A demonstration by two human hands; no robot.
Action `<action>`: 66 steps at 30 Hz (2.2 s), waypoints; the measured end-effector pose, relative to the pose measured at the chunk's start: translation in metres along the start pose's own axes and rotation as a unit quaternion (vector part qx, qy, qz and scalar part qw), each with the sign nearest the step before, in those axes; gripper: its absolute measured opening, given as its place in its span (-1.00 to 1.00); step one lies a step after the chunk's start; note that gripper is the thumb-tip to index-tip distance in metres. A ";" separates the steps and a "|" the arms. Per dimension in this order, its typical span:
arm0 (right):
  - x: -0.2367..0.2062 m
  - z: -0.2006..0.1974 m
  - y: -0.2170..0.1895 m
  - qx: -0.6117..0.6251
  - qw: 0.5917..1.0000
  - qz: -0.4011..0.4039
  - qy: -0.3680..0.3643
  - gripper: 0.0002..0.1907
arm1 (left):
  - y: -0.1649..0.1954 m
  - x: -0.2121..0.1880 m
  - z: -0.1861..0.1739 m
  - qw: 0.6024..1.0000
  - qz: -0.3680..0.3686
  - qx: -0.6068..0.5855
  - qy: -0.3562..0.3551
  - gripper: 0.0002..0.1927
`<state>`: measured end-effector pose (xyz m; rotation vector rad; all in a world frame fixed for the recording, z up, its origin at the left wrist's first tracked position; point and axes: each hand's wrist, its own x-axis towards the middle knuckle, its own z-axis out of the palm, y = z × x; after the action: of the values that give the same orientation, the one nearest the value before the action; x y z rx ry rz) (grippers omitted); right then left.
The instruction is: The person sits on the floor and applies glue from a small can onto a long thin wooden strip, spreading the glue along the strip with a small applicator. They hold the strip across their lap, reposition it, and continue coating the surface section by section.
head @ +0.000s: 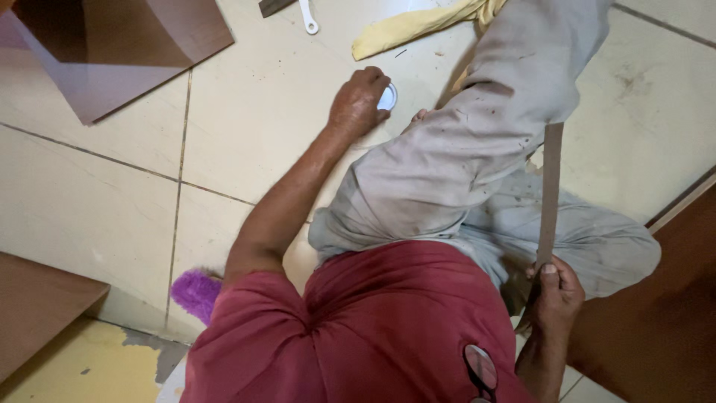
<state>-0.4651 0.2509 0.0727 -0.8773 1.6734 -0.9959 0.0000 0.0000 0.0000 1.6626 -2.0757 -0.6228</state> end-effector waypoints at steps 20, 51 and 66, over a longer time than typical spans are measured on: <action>0.002 0.016 -0.005 -0.016 1.000 -0.015 -0.022 -0.73 | 0.018 -0.011 -0.008 0.975 0.061 0.198 -0.083 -0.87; -0.008 0.012 -0.024 -0.022 0.999 -0.023 -0.009 -0.74 | 0.057 -0.024 -0.031 0.992 -0.101 0.044 -0.069 -0.66; -0.015 -0.004 -0.019 -0.010 0.999 -0.036 -0.006 -0.74 | 0.034 -0.056 -0.001 0.801 -0.224 -0.539 0.131 -0.50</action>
<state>-0.4627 0.2572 0.0962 -0.9610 1.6543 -1.0230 -0.0149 0.0609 0.0181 1.3453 -0.7530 -1.3061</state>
